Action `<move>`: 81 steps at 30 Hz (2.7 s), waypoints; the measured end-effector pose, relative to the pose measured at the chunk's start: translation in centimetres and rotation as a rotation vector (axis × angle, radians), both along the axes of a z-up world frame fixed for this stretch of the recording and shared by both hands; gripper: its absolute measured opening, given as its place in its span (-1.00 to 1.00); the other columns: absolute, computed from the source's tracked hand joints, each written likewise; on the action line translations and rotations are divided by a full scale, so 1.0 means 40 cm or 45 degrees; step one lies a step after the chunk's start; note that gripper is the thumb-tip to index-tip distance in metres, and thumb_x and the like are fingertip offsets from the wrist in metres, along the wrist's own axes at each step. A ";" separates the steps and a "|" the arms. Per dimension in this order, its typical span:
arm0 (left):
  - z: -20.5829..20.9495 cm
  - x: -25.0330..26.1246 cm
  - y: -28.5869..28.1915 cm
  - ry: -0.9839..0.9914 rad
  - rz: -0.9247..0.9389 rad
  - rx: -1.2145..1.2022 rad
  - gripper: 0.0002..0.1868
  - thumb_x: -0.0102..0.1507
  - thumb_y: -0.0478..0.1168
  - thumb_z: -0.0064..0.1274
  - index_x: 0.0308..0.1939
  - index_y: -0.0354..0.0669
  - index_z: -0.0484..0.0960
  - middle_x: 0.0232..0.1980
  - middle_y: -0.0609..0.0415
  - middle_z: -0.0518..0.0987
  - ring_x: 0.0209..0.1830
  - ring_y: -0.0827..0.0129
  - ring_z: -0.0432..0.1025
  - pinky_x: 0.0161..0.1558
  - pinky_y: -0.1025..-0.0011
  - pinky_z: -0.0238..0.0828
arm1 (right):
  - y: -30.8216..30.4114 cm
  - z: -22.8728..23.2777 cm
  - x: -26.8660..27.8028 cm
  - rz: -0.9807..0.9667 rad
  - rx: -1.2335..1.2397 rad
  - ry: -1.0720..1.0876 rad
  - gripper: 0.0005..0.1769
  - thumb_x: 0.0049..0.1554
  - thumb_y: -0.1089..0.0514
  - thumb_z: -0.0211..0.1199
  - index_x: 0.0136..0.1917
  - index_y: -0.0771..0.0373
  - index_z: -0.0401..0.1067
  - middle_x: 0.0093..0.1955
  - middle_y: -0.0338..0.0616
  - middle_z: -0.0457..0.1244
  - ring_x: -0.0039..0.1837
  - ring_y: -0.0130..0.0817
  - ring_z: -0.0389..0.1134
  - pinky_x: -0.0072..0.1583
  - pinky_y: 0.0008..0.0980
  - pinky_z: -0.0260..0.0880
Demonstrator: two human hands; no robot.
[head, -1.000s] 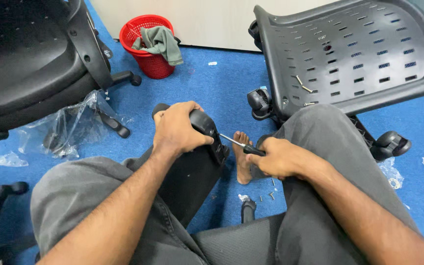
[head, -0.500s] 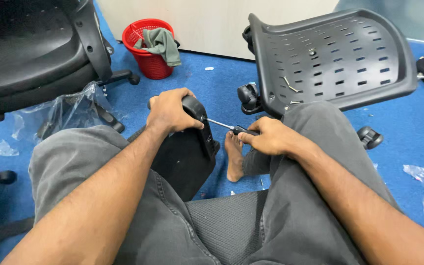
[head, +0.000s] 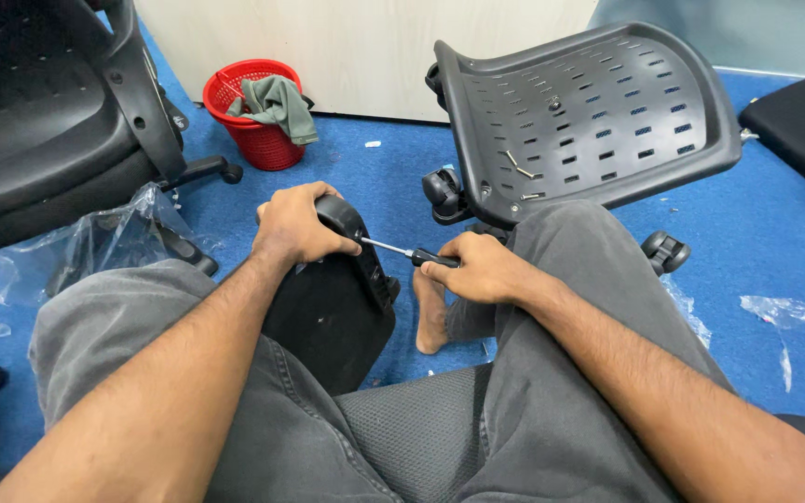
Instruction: The person uses a screwdriver to fasten screws into the back of a black office chair seat, securing a plastic frame to the seat cushion. The person repeatedly positions the frame and tightens multiple screws along the edge.
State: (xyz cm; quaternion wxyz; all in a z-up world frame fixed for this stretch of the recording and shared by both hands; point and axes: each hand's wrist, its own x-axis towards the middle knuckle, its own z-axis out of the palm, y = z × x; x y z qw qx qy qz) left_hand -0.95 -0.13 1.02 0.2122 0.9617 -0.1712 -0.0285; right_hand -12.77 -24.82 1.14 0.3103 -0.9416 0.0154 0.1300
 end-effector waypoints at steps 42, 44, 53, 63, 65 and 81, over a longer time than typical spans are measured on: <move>0.029 -0.025 -0.012 0.021 0.081 0.097 -0.23 -0.29 0.14 0.52 0.00 0.17 0.71 -0.06 0.05 0.70 0.01 0.16 0.58 0.10 0.20 0.46 | -0.008 0.014 0.004 0.015 -0.034 -0.081 -0.58 0.08 -0.10 0.28 0.03 0.23 0.62 -0.12 0.08 0.46 -0.02 -0.08 0.52 0.08 -0.18 0.47; 0.029 -0.027 -0.017 0.033 0.083 0.094 -0.23 -0.28 0.14 0.51 0.01 0.18 0.71 -0.05 0.05 0.70 0.01 0.16 0.58 0.11 0.21 0.46 | -0.023 0.030 -0.001 -0.014 -0.088 -0.085 -0.57 0.04 -0.10 0.31 0.04 0.21 0.63 -0.11 0.08 0.46 -0.02 -0.08 0.52 0.09 -0.20 0.47; 0.026 -0.019 -0.021 0.057 0.058 0.080 -0.27 -0.26 0.09 0.53 -0.01 0.13 0.70 -0.03 0.07 0.70 0.08 0.16 0.55 0.23 0.11 0.34 | -0.049 0.036 0.006 -0.066 -0.173 -0.080 -0.53 -0.02 -0.10 0.37 0.10 0.16 0.62 -0.11 0.10 0.46 -0.02 -0.07 0.53 0.14 -0.21 0.49; 0.028 -0.023 -0.017 0.105 0.090 0.091 -0.23 -0.26 0.08 0.52 0.04 0.16 0.67 -0.02 0.07 0.68 0.09 0.19 0.53 0.26 0.14 0.32 | -0.017 0.028 0.014 -0.067 -0.112 -0.127 -0.58 0.00 -0.10 0.36 0.03 0.18 0.64 -0.16 0.05 0.46 -0.07 -0.13 0.53 0.07 -0.24 0.49; 0.030 -0.022 -0.018 0.108 0.087 0.100 -0.23 -0.26 0.08 0.52 0.04 0.16 0.67 -0.01 0.07 0.67 0.10 0.19 0.53 0.26 0.14 0.32 | -0.016 0.027 0.013 -0.075 -0.122 -0.116 -0.59 0.00 -0.10 0.35 0.03 0.17 0.65 -0.18 0.04 0.46 -0.09 -0.14 0.53 0.06 -0.25 0.50; -0.012 0.013 -0.008 0.017 0.062 0.057 -0.21 -0.33 0.12 0.55 -0.03 0.10 0.70 -0.08 0.05 0.69 0.01 0.14 0.57 0.16 0.12 0.42 | 0.016 -0.018 -0.038 0.074 -0.221 -0.591 -0.69 0.05 -0.01 0.33 -0.01 0.17 0.64 -0.14 0.06 0.44 -0.07 0.06 0.46 0.04 -0.05 0.46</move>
